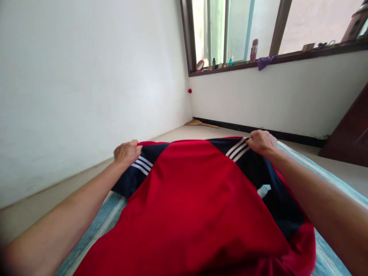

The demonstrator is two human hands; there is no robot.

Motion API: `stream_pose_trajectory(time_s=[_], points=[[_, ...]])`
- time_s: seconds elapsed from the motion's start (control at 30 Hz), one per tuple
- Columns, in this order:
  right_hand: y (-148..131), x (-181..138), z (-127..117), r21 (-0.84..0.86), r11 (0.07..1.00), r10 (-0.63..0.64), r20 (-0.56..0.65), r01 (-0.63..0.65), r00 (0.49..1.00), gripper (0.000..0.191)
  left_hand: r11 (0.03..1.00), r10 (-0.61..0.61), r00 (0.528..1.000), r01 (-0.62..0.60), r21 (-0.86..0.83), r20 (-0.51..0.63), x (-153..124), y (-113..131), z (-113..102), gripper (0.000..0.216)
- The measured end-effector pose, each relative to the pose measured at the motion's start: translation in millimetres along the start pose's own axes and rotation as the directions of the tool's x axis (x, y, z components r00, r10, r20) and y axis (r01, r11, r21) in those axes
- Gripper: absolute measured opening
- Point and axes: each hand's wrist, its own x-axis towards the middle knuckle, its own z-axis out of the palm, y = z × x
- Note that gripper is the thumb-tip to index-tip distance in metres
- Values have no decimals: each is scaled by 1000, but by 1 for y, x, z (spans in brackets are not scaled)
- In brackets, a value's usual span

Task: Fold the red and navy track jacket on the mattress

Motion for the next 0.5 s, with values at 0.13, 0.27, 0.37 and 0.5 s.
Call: stream_pose_trajectory(time_s=[0.13,0.27,0.37,0.5], points=[[-20,10,0,-17,998,55,-65,-56,996,40,996,-6,997,0,-84,-74,0,16,9,40],[-26,-27,22,25,997,-77,22,77,997,37,974,114,992,-122,-191,-54,-40,28,24,34],[-11,-74,29,70,981,-186,93,180,978,31,936,200,979,-201,-287,-36,-83,10,25,26],[34,-134,24,69,985,-161,49,157,986,30,869,-31,998,53,-491,53,-149,-35,16,20]])
